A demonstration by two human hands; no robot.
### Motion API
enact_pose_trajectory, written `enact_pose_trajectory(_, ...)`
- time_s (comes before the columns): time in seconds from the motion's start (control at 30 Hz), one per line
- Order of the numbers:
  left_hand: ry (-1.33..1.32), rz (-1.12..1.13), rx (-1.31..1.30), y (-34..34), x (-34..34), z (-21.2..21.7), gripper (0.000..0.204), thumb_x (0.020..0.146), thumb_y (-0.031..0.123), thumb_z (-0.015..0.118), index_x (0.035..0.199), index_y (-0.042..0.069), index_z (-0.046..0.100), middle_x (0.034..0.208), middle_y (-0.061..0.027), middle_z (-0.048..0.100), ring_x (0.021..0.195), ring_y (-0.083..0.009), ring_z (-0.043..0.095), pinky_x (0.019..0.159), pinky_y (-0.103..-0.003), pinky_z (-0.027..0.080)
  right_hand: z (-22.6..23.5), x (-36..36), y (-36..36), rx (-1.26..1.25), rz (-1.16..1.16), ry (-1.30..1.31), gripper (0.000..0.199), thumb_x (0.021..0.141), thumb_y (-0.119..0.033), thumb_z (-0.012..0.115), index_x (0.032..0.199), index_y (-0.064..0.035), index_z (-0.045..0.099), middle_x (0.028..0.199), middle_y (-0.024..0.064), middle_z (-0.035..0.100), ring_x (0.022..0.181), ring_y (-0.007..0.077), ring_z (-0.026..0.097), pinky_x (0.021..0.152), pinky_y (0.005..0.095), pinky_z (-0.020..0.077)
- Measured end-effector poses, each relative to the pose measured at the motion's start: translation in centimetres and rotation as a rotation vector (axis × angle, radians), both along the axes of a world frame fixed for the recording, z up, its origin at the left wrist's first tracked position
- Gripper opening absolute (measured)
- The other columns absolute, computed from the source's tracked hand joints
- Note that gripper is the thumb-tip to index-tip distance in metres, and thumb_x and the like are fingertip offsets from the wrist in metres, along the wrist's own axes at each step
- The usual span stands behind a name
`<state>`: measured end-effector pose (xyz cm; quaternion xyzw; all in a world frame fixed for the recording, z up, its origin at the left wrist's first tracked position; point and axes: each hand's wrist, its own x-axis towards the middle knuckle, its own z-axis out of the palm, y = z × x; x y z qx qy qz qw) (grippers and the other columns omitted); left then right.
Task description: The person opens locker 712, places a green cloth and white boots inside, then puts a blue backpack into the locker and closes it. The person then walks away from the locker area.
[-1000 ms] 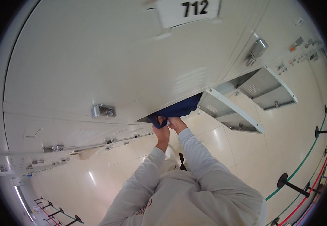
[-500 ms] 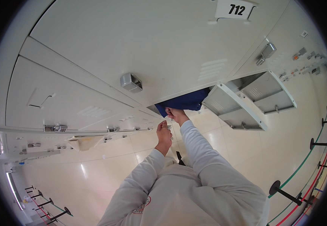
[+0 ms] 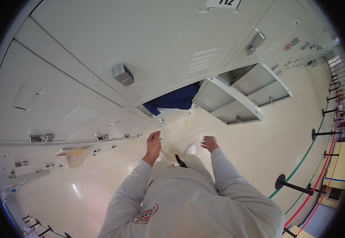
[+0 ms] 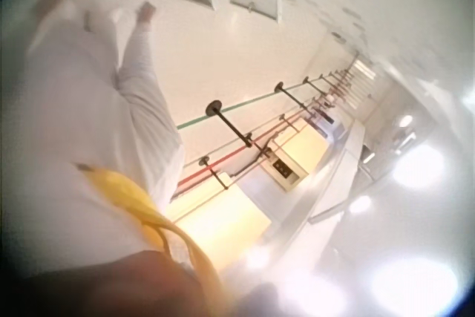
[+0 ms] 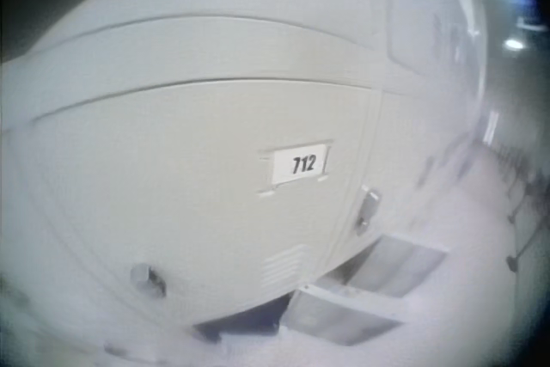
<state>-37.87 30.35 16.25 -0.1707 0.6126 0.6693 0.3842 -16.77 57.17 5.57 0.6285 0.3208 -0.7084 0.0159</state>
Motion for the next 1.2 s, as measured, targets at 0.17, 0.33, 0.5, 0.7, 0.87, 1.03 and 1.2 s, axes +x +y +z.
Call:
enact_pose_trajectory(0.17,0.066,-0.267,-0.157,-5.7,1.4,-0.4,0.018,0.093,0.029,0.066,0.099,0.012,0.068,0.067,0.0052,0.049,0.048,-0.0052,0.037,0.04,-0.026,0.028,8.4,6.6,9.4,1.112,-0.008,0.181,0.072,0.082,0.007,0.047,0.149,-0.0075,0.028,0.134,0.0161,0.053,0.105,0.0237,0.055,0.086,0.0321,0.0471)
enact_pose_trajectory(0.33,0.274,-0.431,-0.246,-8.6,1.9,-3.8,0.027,0.091,0.034,0.067,0.102,0.009,0.067,0.07,0.0028,0.054,0.05,-0.0066,0.042,0.041,-0.025,0.031,15.0,9.1,10.7,0.697,0.656,0.03,0.063,0.082,0.0,0.05,0.144,-0.0013,0.04,0.146,0.018,0.045,0.131,0.0262,0.047,0.103,0.0316,0.0391)
enact_pose_trajectory(0.5,0.019,-0.4,-0.051,-7.4,0.3,-1.9,0.036,0.09,0.029,0.069,0.116,0.007,0.059,0.078,0.003,0.051,0.055,-0.0066,0.04,0.045,-0.024,0.032,20.6,2.5,0.8,0.742,1.126,0.226,0.061,0.083,-0.023,0.066,0.136,0.0024,0.048,0.136,0.0182,0.055,0.123,0.0286,0.054,0.105,0.0365,0.0413)
enact_pose_trajectory(0.7,-0.219,-0.507,0.354,-7.6,-1.1,-0.1,0.059,0.084,0.008,0.069,0.137,0.008,0.043,0.085,0.0028,0.046,0.06,-0.0085,0.039,0.051,-0.023,0.032,26.1,-13.5,-7.2,0.834,1.499,0.369,0.05,0.079,-0.037,0.078,0.112,-0.001,0.063,0.1,0.0141,0.07,0.095,0.0242,0.067,0.084,0.0368,0.0529)
enact_pose_trajectory(0.87,-0.165,-0.368,0.309,-5.6,-1.8,0.2,0.049,0.087,0.005,0.066,0.131,0.007,0.046,0.074,0.005,0.042,0.056,-0.0071,0.037,0.049,-0.022,0.03,25.1,-19.8,-9.3,1.129,1.298,0.368,0.039,0.092,-0.038,0.063,0.098,0.0001,0.064,0.076,0.0095,0.07,0.07,0.0223,0.068,0.066,0.0384,0.0534)
enact_pose_trajectory(1.03,-0.317,-0.061,0.563,-1.3,-3.4,0.0,0.039,0.093,0.036,0.065,0.115,0.008,0.051,0.066,0.0068,0.036,0.049,-0.0045,0.03,0.042,-0.021,0.024,24.0,-20.3,-10.0,1.128,1.208,0.282,0.047,0.099,-0.044,0.052,0.094,0.0012,0.063,0.067,0.0089,0.066,0.064,0.0188,0.066,0.059,0.0346,0.052)
enact_pose_trajectory(1.2,-0.238,0.109,0.52,2.9,-3.1,0.1,0.045,0.089,0.049,0.067,0.108,0.011,0.053,0.064,0.0069,0.036,0.047,-0.0041,0.031,0.041,-0.022,0.025,24.7,-20.3,-10.1,0.349,0.898,0.414,0.044,0.1,-0.044,0.051,0.092,-0.0016,0.061,0.067,0.0042,0.06,0.06,0.0128,0.061,0.054,0.0269,0.0492)
